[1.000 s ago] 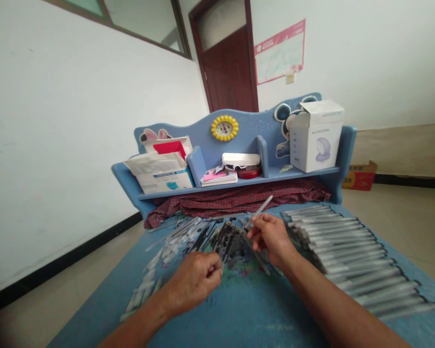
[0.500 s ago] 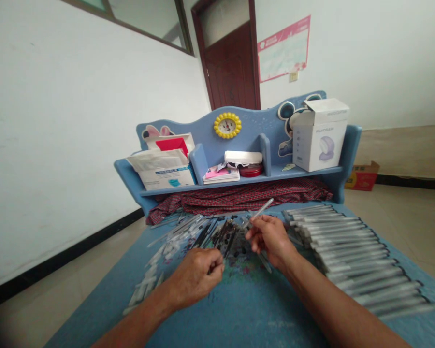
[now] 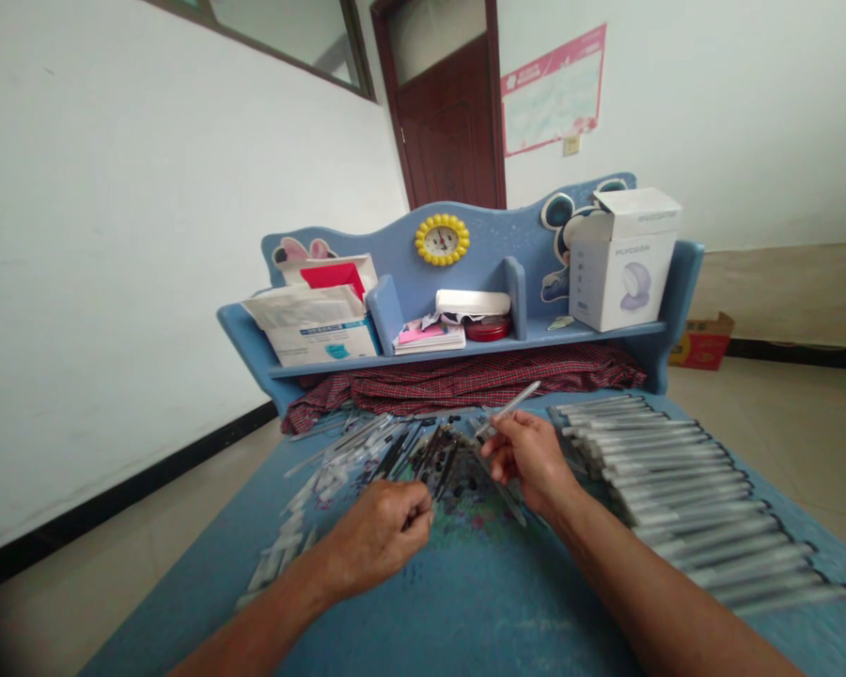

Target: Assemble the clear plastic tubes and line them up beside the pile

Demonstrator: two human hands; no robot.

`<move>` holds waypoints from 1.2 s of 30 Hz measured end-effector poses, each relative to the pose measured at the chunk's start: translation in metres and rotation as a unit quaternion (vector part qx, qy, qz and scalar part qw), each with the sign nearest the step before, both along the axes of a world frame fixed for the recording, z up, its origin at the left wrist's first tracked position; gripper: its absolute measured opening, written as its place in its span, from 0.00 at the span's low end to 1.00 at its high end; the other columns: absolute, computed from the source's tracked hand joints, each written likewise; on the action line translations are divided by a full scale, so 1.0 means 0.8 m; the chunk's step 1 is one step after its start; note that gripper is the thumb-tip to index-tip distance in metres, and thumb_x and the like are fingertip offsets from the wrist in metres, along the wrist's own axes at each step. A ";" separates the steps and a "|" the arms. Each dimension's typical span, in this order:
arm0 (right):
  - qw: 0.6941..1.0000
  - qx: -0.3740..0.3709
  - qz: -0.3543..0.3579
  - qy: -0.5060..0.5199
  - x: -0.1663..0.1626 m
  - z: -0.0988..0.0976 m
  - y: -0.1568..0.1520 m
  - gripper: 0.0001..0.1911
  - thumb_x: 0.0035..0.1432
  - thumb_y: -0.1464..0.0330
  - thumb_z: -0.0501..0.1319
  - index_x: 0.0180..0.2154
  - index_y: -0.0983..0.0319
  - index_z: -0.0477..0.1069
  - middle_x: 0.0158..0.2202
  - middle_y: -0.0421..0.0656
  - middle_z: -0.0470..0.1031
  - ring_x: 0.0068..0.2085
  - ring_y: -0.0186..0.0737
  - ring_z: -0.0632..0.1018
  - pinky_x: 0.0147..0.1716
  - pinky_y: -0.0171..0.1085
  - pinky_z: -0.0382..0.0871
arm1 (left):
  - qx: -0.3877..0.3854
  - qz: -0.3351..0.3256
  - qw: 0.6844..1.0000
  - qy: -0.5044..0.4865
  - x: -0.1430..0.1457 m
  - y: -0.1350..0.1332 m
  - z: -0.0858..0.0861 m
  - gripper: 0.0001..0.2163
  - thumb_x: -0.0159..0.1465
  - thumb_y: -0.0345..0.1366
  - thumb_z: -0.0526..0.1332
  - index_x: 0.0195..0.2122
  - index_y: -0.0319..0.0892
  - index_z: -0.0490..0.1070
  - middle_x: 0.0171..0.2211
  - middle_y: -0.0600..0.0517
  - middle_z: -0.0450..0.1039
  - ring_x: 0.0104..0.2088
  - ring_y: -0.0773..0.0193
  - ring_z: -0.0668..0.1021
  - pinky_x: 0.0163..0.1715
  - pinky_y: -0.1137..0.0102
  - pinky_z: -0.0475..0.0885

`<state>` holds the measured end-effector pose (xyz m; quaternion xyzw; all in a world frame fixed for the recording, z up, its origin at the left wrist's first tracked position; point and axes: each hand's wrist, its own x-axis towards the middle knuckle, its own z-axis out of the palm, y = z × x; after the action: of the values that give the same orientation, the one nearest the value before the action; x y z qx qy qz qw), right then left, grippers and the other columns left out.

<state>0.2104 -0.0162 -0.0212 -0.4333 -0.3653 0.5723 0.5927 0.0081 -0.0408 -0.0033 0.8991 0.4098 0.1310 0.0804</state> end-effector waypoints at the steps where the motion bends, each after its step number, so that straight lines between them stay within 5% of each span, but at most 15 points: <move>1: 1.000 -0.001 0.008 -0.002 -0.001 -0.001 0.000 0.07 0.52 0.66 0.57 0.27 0.62 0.60 0.17 0.39 0.72 0.10 0.30 0.66 0.08 0.28 0.55 | 0.001 -0.002 1.000 -0.001 0.000 0.000 0.001 0.07 0.54 0.27 0.53 0.22 0.40 0.67 0.18 0.55 0.66 0.20 0.71 0.67 0.22 0.75 0.55; 6: 0.998 -0.010 0.058 -0.010 -0.012 -0.001 -0.007 0.07 0.50 0.66 0.58 0.27 0.62 0.61 0.17 0.40 0.72 0.09 0.31 0.66 0.07 0.29 0.56 | -0.034 0.007 0.999 -0.039 0.003 -0.002 0.009 0.07 0.54 0.27 0.53 0.22 0.39 0.66 0.17 0.56 0.64 0.19 0.71 0.67 0.21 0.76 0.56; 9: 0.995 -0.015 0.104 -0.002 -0.023 0.000 -0.015 0.08 0.50 0.66 0.58 0.26 0.62 0.61 0.17 0.39 0.72 0.09 0.31 0.66 0.07 0.28 0.56 | -0.149 0.054 0.980 -0.122 0.006 -0.003 0.013 0.07 0.57 0.32 0.52 0.24 0.40 0.65 0.14 0.57 0.62 0.16 0.71 0.68 0.18 0.77 0.58; 15: 0.987 -0.012 0.153 0.040 -0.046 0.001 -0.034 0.09 0.51 0.65 0.58 0.25 0.63 0.62 0.17 0.40 0.73 0.09 0.29 0.65 0.07 0.27 0.56 | -0.347 0.115 0.856 -0.367 0.014 -0.003 0.013 0.06 0.57 0.36 0.56 0.29 0.39 0.63 0.21 0.55 0.70 0.13 0.70 0.71 0.13 0.77 0.63; 23: 0.980 -0.014 0.175 0.091 -0.045 0.005 -0.034 0.10 0.51 0.66 0.58 0.23 0.66 0.65 0.17 0.40 0.72 0.09 0.29 0.66 0.07 0.27 0.56 | -0.445 0.040 0.749 -0.489 0.012 -0.004 0.021 0.12 0.53 0.31 0.63 0.38 0.36 0.66 0.26 0.53 0.72 0.23 0.69 0.76 0.23 0.74 0.71; 26: 0.979 -0.015 0.182 0.096 -0.044 0.007 -0.034 0.09 0.51 0.67 0.58 0.23 0.66 0.65 0.17 0.40 0.72 0.09 0.29 0.66 0.07 0.27 0.56 | -0.444 0.012 0.750 -0.490 0.009 -0.001 0.017 0.14 0.51 0.29 0.65 0.39 0.36 0.66 0.27 0.52 0.72 0.22 0.69 0.75 0.22 0.74 0.71; 36: 0.971 0.004 0.234 0.048 -0.044 0.005 -0.039 0.11 0.53 0.63 0.56 0.26 0.64 0.64 0.16 0.38 0.71 0.09 0.29 0.65 0.08 0.27 0.54 | -0.326 -0.014 0.829 -0.454 0.013 -0.001 0.009 0.09 0.56 0.32 0.61 0.38 0.36 0.71 0.21 0.54 0.72 0.20 0.70 0.75 0.23 0.75 0.70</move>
<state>0.1755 -0.0472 -0.0170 -0.3056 -0.4299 0.7139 0.4606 0.0183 -0.0419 0.0041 0.6654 0.3334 0.3826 0.5474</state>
